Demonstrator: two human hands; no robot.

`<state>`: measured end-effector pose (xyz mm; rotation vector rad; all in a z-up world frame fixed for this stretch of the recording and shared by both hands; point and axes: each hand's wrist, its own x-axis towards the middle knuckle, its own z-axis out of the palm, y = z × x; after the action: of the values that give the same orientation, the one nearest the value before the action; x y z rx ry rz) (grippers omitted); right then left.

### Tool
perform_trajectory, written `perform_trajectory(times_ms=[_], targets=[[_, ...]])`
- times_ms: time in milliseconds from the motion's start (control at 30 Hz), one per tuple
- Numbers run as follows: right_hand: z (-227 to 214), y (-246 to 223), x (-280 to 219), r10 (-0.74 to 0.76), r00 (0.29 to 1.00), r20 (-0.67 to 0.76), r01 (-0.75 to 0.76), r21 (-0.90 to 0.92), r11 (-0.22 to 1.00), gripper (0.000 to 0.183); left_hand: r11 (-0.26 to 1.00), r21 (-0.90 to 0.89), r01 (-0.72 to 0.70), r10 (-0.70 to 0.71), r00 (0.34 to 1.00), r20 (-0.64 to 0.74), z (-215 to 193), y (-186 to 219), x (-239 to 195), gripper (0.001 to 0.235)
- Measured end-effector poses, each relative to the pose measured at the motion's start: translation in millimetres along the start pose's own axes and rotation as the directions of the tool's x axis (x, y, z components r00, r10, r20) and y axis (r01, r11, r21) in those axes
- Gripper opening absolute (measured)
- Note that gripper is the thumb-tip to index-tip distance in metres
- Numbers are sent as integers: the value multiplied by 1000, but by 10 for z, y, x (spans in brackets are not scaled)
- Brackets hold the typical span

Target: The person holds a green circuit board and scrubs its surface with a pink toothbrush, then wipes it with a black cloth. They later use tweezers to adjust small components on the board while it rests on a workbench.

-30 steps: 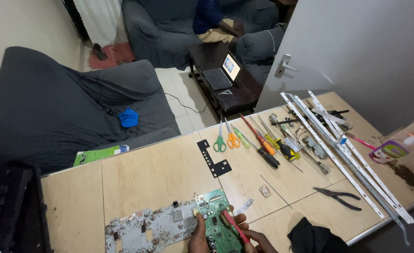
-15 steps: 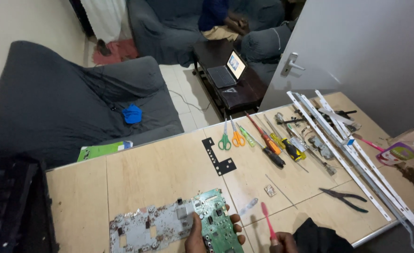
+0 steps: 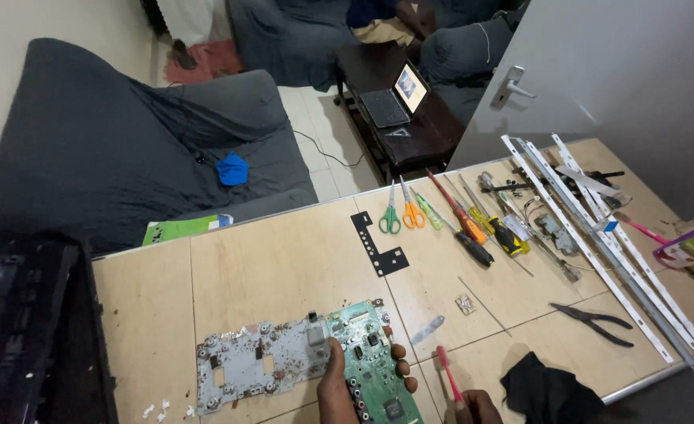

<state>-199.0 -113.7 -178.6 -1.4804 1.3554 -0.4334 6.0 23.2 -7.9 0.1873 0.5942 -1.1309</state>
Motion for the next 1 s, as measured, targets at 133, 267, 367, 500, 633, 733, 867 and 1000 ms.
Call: perform_trajectory(times_ms=[133,267,367,500,633,733,867,1000], targets=[[-51,-234,142,138,990,0,-129,-350,928,46,999,12,-32,31,999,19,-28,29,-16,86],[60,-506,-49,-5,999,-48,-20,-489,872,40,999,-1,-49,49,999,-21,-9,41,-54,85],[54,-517,35,68,996,49,-28,-570,821,37,997,44,-58,57,998,40,-37,65,-57,85],[-30,-584,123,5,999,36,16,-555,832,48,996,28,-80,78,995,57,-173,129,-8,88],[-85,-1202,-10,-195,981,5,165,-554,816,50,989,32,-145,144,989,8,-120,163,-58,88],[-189,-1756,180,-182,980,83,200,-407,891,51,991,24,-131,131,991,-13,-110,182,-75,86],[-310,-2534,239,-416,909,28,410,-238,880,54,997,10,-75,76,990,-117,-175,205,-88,90],[-382,-3615,-98,-296,951,85,305,-131,943,55,980,107,-167,164,986,34,-326,318,3,94]])
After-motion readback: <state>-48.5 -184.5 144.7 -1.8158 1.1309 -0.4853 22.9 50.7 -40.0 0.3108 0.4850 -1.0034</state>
